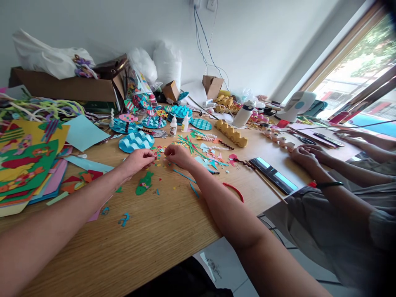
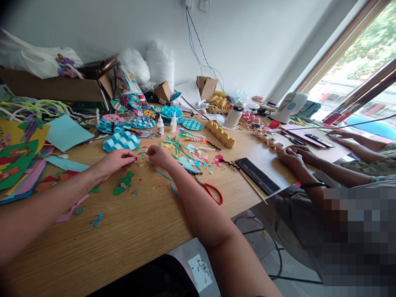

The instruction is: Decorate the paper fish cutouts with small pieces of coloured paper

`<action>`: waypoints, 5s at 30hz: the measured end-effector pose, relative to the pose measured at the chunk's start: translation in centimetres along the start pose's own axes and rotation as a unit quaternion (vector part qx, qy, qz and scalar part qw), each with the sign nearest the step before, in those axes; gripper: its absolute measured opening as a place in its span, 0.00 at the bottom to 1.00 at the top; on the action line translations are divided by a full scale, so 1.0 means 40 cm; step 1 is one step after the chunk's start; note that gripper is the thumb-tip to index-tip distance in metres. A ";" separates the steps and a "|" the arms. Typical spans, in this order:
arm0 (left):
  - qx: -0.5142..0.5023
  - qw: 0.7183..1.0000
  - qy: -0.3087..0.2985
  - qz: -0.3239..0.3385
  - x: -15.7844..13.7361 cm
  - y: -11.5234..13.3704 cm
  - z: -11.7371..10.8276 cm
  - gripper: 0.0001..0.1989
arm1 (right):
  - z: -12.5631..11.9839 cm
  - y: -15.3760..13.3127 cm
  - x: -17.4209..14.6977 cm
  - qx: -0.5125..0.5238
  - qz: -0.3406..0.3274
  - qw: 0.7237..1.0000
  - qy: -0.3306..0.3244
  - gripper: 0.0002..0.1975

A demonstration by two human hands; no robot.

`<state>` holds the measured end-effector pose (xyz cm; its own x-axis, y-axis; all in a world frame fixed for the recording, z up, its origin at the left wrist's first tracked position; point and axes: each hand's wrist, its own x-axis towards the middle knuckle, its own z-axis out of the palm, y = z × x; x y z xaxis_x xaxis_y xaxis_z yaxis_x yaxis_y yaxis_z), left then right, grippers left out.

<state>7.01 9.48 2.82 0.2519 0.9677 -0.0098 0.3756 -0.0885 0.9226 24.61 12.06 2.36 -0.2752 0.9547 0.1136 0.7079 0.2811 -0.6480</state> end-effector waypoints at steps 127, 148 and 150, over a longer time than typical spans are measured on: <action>0.170 0.983 -0.053 0.041 -0.146 -0.013 -0.035 0.13 | 0.073 -0.108 -0.143 0.232 -0.011 0.972 -0.046 0.07; 0.335 0.938 -0.085 0.021 -0.145 0.008 -0.023 0.08 | 0.061 -0.126 -0.151 0.039 -0.055 0.994 -0.081 0.07; 0.341 0.936 -0.085 0.020 -0.146 0.010 -0.024 0.08 | 0.058 -0.128 -0.152 0.037 -0.059 0.993 -0.091 0.07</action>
<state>4.85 4.03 3.62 0.3954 0.9136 -0.0952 0.8296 -0.3107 0.4640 21.15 4.58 3.24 -0.4704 0.8806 0.0579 0.6166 0.3749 -0.6923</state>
